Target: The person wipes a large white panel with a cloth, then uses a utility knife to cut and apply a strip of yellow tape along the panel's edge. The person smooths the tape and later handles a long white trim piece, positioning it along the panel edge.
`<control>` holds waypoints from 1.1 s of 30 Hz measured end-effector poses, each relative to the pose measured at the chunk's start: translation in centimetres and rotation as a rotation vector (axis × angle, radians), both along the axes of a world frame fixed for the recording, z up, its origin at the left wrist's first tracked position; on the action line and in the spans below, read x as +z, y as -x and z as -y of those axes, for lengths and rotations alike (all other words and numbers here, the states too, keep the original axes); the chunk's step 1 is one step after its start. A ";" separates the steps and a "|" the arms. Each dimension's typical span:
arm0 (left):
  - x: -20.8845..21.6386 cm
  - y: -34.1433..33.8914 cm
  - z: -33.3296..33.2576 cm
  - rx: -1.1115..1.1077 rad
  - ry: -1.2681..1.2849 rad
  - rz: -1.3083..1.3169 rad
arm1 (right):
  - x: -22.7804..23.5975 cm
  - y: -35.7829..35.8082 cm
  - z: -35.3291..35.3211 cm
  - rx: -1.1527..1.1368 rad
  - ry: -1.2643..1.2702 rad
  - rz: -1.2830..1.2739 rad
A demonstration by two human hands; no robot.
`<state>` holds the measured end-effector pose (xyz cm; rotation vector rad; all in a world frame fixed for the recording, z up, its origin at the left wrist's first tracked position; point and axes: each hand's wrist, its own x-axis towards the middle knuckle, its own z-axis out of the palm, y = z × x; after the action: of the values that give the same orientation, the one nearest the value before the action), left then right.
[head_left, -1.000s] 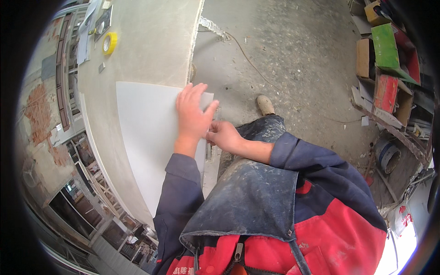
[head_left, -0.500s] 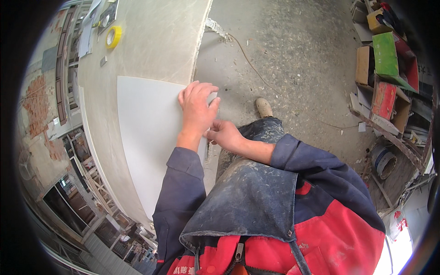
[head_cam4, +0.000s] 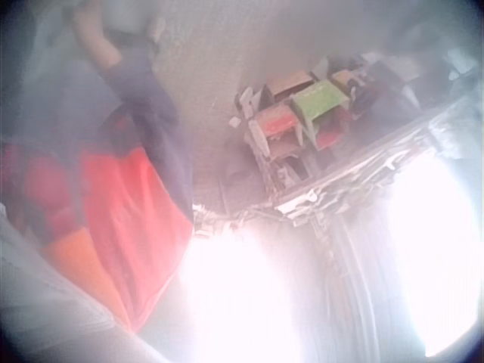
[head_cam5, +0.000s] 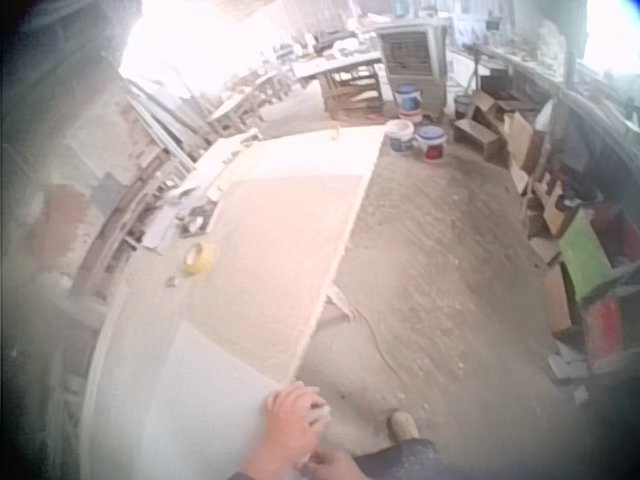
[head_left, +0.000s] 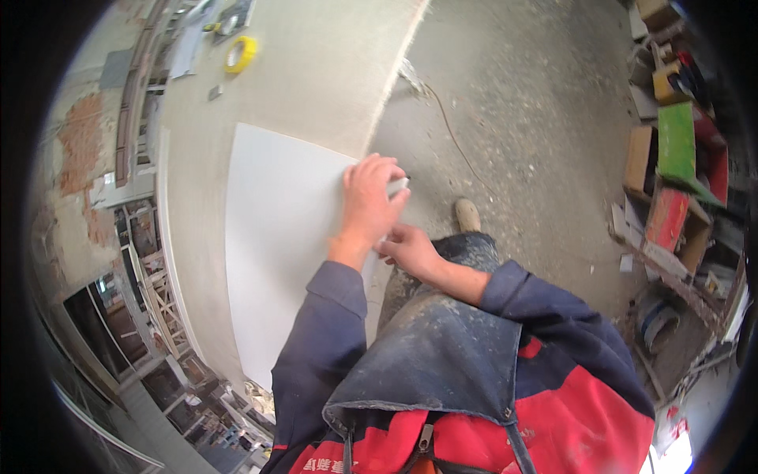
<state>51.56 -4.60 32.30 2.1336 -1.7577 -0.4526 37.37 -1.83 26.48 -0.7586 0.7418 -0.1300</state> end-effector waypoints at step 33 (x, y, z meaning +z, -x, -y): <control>-2.7 7.9 -55.9 1.960 0.599 -0.150 | -0.1 0.7 -2.2 0.032 -0.126 0.013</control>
<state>43.63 51.34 29.62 2.0850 0.6544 0.4046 36.69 0.32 26.36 -0.6485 0.7189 -0.0588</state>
